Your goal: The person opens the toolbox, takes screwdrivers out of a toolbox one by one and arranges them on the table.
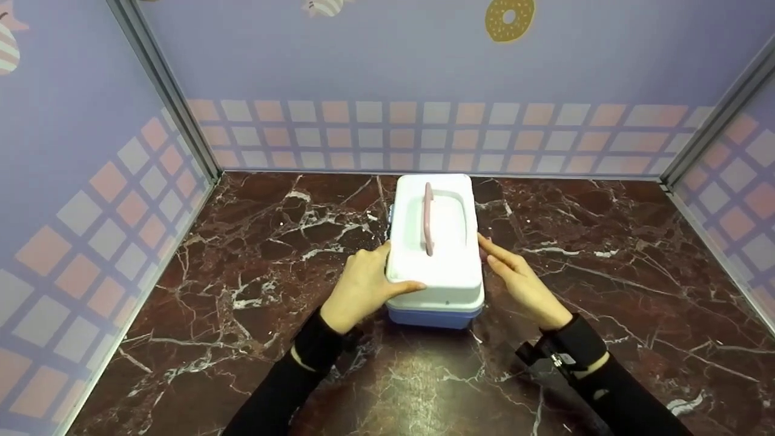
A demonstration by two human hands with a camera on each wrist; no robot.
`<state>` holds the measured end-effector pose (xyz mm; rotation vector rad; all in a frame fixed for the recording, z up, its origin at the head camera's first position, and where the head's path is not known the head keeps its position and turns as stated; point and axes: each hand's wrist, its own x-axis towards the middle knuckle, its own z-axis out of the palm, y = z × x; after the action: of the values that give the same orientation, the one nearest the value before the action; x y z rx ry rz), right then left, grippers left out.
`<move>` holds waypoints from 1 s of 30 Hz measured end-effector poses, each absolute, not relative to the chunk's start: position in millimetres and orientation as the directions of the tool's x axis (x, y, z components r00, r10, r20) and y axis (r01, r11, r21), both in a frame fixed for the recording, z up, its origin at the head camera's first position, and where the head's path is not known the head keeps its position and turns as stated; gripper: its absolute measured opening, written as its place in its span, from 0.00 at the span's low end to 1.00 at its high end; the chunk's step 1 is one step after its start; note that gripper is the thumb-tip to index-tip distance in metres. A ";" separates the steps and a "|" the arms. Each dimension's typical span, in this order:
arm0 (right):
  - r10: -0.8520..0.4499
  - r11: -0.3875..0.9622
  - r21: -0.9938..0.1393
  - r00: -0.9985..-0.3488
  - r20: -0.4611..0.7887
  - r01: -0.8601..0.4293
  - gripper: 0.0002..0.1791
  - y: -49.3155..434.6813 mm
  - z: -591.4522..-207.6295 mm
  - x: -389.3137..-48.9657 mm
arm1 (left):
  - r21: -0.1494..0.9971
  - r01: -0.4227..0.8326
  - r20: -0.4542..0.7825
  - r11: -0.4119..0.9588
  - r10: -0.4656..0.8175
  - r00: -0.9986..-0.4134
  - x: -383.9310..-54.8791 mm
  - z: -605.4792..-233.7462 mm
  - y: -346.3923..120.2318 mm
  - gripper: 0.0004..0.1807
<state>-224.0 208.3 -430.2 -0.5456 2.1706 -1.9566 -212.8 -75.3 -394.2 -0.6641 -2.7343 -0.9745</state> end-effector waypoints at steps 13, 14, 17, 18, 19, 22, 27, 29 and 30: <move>-0.359 0.030 -0.987 -0.923 0.136 -0.157 0.27 200.9 -419.3 -224.6 | 0.664 0.373 0.237 0.647 0.291 -0.927 -244.6 -369.3 -95.4 0.27; -0.354 0.054 -0.984 -0.925 0.140 -0.169 0.27 200.9 -418.0 -224.5 | 0.681 0.388 0.250 0.622 0.300 -0.921 -249.1 -367.3 -95.5 0.26; -0.351 0.072 -0.981 -0.926 0.142 -0.178 0.26 200.5 -415.4 -224.1 | 0.769 0.365 0.213 0.526 0.327 -0.921 -262.3 -360.8 -94.2 0.26; -0.345 0.079 -0.981 -0.928 0.142 -0.179 0.26 200.3 -414.9 -223.9 | 0.807 0.333 0.182 0.487 0.331 -0.926 -266.3 -359.0 -93.3 0.26; -0.342 0.078 -0.981 -0.929 0.140 -0.177 0.26 200.3 -414.6 -223.8 | 0.845 0.291 0.145 0.449 0.332 -0.932 -270.1 -357.4 -91.9 0.26; -0.332 0.066 -0.983 -0.933 0.138 -0.169 0.26 199.4 -413.9 -223.5 | 0.932 0.162 0.044 0.325 0.341 -0.939 -279.8 -354.2 -87.1 0.26; -0.336 0.061 -0.985 -0.932 0.134 -0.163 0.27 198.5 -412.3 -222.6 | 0.953 0.080 -0.036 0.291 0.371 -0.928 -290.2 -351.2 -80.0 0.21; -0.339 0.081 -0.982 -0.931 0.135 -0.172 0.28 199.0 -411.8 -222.6 | 0.952 0.061 -0.062 0.300 0.384 -0.921 -292.6 -348.7 -77.9 0.19; -0.339 0.088 -0.981 -0.931 0.135 -0.174 0.28 199.3 -411.6 -222.7 | 0.952 0.056 -0.071 0.303 0.391 -0.918 -293.6 -347.1 -77.2 0.18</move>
<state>-222.7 199.3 -411.6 -0.5278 2.2204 -1.9704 -293.6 -77.2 -347.1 -0.4884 -2.7557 -1.9914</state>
